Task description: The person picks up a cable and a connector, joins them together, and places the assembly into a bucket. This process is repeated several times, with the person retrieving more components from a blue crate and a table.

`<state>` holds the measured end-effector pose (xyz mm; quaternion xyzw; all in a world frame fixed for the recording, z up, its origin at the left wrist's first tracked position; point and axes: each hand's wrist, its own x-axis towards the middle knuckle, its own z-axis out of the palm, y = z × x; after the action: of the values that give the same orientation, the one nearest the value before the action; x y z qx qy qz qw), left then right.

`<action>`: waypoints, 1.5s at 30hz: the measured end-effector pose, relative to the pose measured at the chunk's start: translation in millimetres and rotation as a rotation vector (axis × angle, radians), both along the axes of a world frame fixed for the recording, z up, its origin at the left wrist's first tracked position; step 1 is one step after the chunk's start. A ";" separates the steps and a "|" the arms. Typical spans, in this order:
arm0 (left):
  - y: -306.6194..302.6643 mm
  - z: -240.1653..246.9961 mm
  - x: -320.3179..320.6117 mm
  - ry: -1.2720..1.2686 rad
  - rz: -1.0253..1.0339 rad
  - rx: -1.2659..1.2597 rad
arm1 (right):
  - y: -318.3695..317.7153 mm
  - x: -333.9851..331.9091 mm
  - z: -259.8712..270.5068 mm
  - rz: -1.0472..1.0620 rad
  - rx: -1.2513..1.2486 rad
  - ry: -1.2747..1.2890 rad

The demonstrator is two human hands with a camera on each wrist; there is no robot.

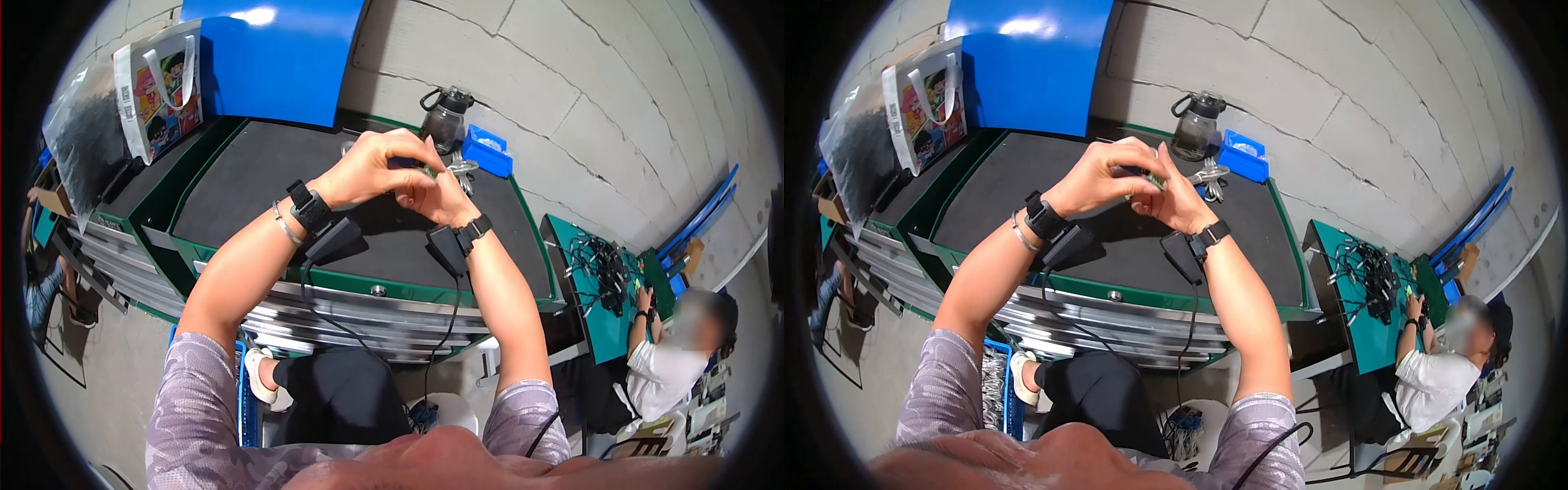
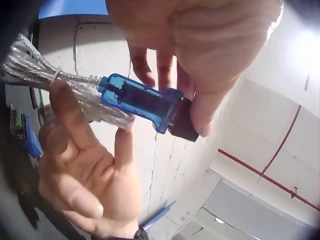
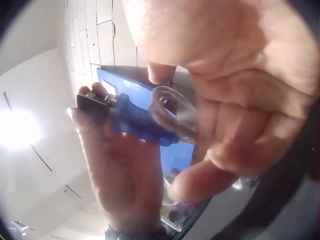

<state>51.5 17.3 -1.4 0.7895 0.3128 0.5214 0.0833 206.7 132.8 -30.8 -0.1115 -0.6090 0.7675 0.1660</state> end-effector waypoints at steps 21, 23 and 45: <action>30.3 -20.1 -21.8 -0.007 0.344 -0.074 | 8.5 2.5 3.5 -0.196 -0.050 0.447; 32.6 -20.9 -24.8 -0.003 0.340 -0.091 | 11.0 0.0 1.3 -0.143 -0.072 0.435; 32.2 -21.0 -25.5 -0.009 0.434 0.098 | 17.5 2.7 -2.5 -0.497 -0.163 0.262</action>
<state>26.0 49.6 -22.4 0.7044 0.4496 0.5451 -0.0679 209.5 150.3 -33.2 -0.1703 -0.4730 0.7574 0.4167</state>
